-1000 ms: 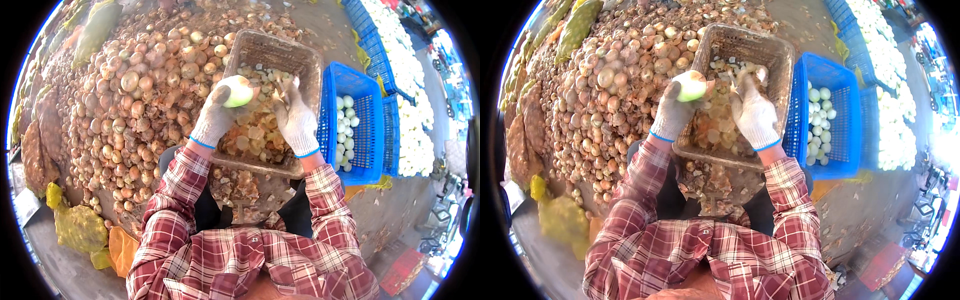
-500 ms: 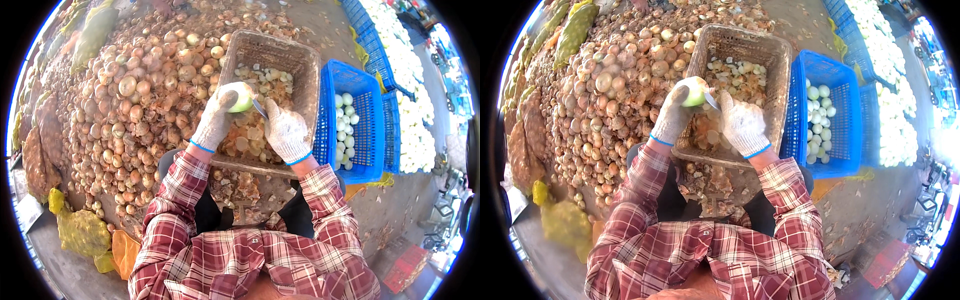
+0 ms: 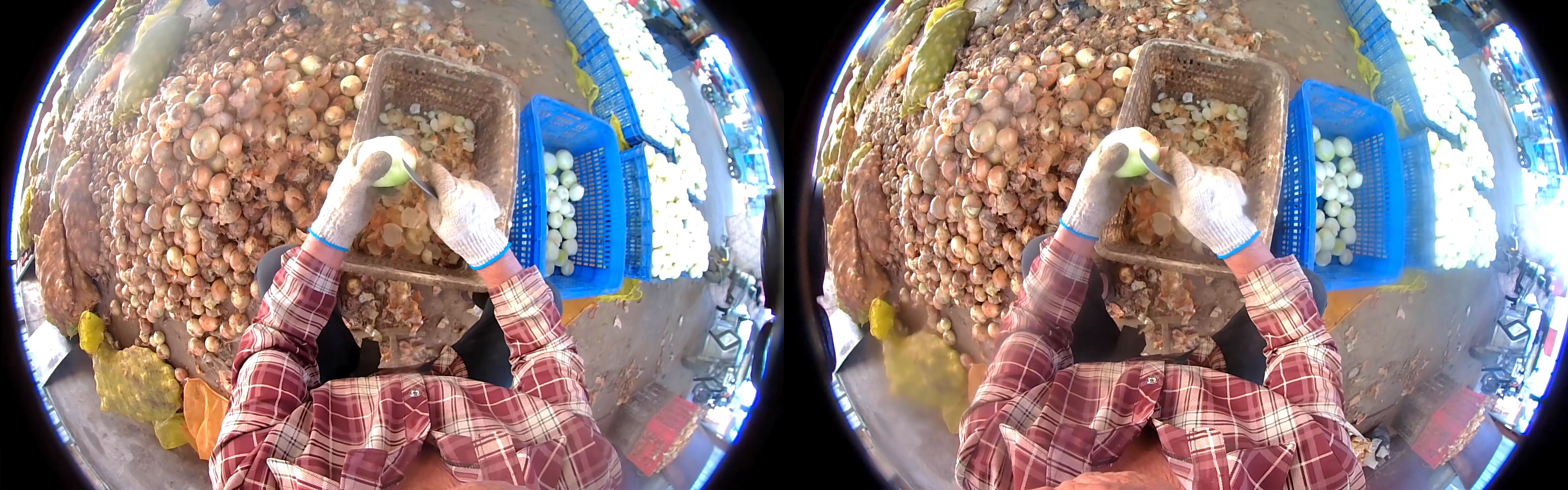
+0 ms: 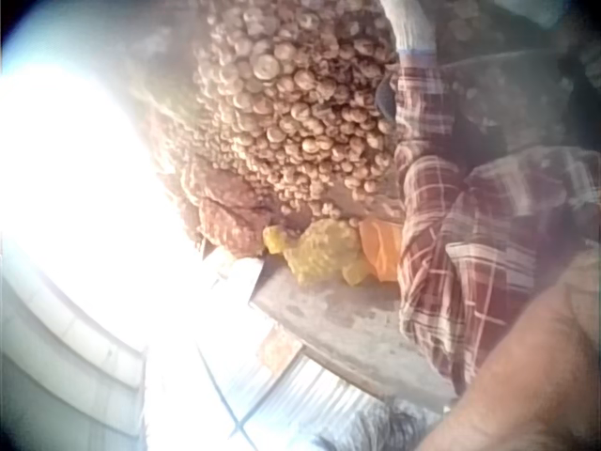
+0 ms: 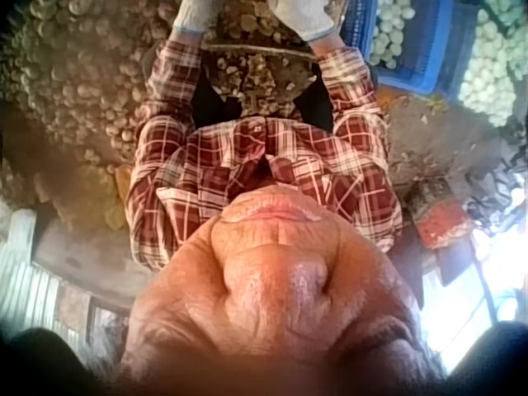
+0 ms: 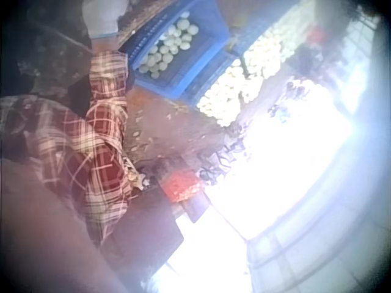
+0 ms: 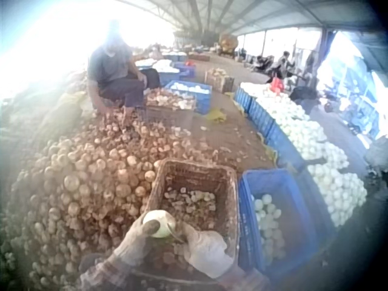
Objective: The person sits on the ground and peels onions one by one using a small knife. They remove the outer skin and place the peeled onions into a blue crate while discarding the skins into a basket.
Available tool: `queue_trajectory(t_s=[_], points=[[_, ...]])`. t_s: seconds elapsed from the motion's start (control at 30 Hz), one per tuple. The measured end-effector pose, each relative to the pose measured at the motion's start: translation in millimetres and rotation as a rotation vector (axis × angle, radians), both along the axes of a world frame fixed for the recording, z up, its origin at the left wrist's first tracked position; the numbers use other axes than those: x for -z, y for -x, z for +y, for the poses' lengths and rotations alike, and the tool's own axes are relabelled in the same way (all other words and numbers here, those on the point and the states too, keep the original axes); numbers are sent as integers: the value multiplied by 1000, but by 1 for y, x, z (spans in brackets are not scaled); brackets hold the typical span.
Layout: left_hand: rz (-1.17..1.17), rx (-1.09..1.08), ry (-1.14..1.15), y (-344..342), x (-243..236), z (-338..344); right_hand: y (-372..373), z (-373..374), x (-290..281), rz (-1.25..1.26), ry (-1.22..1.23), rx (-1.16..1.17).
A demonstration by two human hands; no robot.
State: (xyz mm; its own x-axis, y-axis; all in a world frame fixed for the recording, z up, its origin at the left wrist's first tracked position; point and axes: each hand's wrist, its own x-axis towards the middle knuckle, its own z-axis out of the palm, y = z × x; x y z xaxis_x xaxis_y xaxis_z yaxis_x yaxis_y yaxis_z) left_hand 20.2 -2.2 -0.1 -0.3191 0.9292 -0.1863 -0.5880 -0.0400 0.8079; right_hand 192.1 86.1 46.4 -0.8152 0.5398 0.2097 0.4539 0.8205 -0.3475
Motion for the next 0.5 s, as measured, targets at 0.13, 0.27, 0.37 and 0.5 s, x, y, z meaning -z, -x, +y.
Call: queue_trajectory(t_s=[0.13, 0.27, 0.37, 0.5], points=[[-16, 0, 13, -1, 4, 0, 1, 0, 13, -5, 11, 9], [-109, 43, -7, -3, 0, 0, 2, 1, 24, 20, -51, 23], [-263, 66, 8, -8, 0, 1, 5, 3, 21, -42, -129, 9], [-126, 169, 7, -6, -7, -2, 2, 8, 20, -54, -39, 28]])
